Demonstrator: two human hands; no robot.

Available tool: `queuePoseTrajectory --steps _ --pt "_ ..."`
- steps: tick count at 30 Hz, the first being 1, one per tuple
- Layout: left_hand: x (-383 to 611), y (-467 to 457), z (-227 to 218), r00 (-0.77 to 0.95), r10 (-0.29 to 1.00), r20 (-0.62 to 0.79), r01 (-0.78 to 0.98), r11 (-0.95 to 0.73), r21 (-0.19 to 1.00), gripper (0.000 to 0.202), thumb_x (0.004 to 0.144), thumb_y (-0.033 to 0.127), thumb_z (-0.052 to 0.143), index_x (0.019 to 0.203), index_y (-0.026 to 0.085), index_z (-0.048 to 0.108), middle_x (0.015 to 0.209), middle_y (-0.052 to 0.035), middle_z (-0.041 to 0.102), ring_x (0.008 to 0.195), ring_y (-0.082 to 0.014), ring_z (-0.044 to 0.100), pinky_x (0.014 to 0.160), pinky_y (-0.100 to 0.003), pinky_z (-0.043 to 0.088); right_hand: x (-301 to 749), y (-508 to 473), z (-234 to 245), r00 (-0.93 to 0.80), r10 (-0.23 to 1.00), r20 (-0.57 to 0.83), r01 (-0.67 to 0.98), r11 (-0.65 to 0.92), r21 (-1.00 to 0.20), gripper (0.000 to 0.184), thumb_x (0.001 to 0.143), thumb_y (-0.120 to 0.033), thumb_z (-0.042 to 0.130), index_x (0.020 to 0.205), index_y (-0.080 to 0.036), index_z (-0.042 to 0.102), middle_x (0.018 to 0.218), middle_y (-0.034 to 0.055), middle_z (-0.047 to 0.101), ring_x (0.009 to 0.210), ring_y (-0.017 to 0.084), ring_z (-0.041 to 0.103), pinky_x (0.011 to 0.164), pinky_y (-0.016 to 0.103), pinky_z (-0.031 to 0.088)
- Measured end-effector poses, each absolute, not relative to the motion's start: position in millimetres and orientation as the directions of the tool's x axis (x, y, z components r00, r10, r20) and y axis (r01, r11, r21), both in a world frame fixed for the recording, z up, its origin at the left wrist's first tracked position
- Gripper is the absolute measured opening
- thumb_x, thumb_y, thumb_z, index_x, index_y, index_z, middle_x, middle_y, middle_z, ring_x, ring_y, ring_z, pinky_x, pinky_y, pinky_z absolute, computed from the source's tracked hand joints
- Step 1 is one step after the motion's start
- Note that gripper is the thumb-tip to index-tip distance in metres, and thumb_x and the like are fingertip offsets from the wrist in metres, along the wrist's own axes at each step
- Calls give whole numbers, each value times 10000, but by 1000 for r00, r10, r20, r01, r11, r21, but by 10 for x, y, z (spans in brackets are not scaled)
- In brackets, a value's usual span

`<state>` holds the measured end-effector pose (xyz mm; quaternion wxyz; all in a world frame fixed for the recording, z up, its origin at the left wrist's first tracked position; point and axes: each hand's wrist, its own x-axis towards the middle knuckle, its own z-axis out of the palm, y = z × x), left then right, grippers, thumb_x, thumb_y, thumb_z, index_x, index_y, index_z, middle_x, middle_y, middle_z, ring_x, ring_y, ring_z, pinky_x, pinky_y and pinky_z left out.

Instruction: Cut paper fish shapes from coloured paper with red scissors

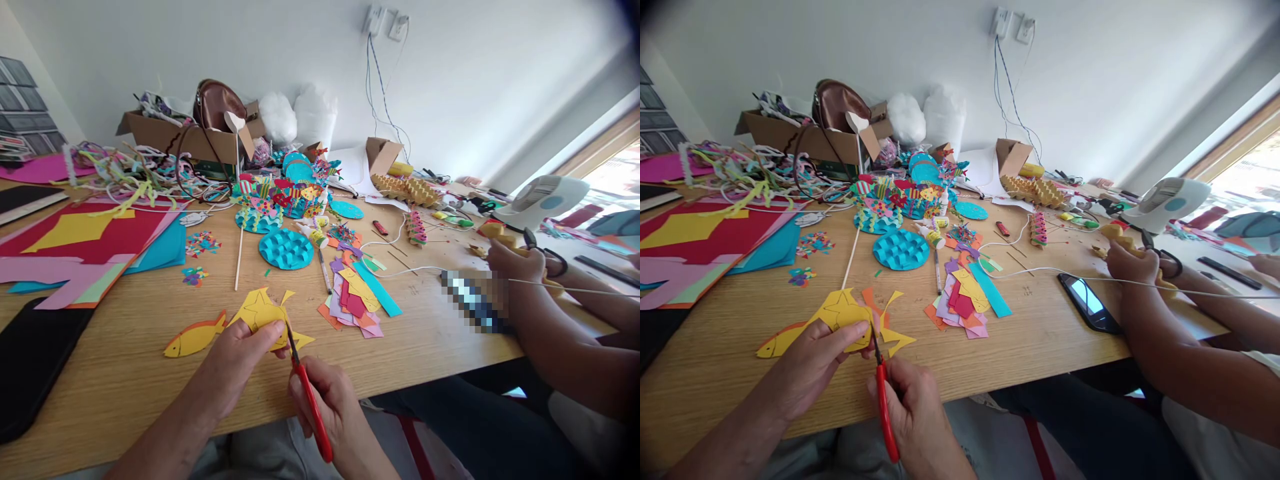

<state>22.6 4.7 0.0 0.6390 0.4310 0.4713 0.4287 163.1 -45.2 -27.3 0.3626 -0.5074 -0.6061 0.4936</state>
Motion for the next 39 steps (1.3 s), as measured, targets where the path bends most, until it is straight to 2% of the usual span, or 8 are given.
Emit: queuePoseTrajectory --steps 11,18,28,32,35,39 --pt "230 46 9 198 949 -245 -160 278 947 177 697 284 588 560 172 598 625 -4 596 640 -153 518 619 -260 437 1633 -479 -270 -203 975 -93 254 -39 -966 416 854 -479 458 555 -199 388 462 -53 362 470 89 328 435 213 236" --pt "246 29 30 221 943 -247 -211 294 932 153 672 272 602 555 178 571 608 6 572 644 -150 500 620 -254 429 1632 -482 -274 -213 974 -73 252 -17 -968 410 870 -495 420 596 -190 427 481 -45 380 489 96 343 449 208 265" --pt "248 17 -3 277 935 -223 -208 285 936 148 716 276 573 603 182 557 615 22 551 649 -141 482 628 -253 413 1639 -465 -261 -219 975 -21 248 35 -968 426 857 -527 422 602 -187 446 498 -38 364 515 104 337 464 212 262" --pt "248 11 -4 281 934 -220 -215 285 934 156 722 277 575 598 184 557 614 22 546 649 -143 481 629 -253 414 1643 -478 -265 -205 978 -49 233 0 -972 427 853 -531 435 596 -190 434 483 -43 363 493 98 332 451 213 249" --pt "249 19 -28 254 948 -192 -226 251 941 162 738 296 585 614 193 572 629 27 553 657 -143 487 637 -249 413 1649 -489 -278 -198 978 -67 232 -19 -972 426 857 -522 437 585 -194 414 475 -47 362 482 94 325 441 212 239" --pt "264 31 -70 151 965 -216 -249 249 936 124 717 330 628 732 209 647 734 16 618 739 -165 525 700 -258 425 1640 -484 -280 -211 976 -63 251 -8 -968 416 853 -482 452 559 -198 379 480 -46 358 488 93 321 447 216 241"
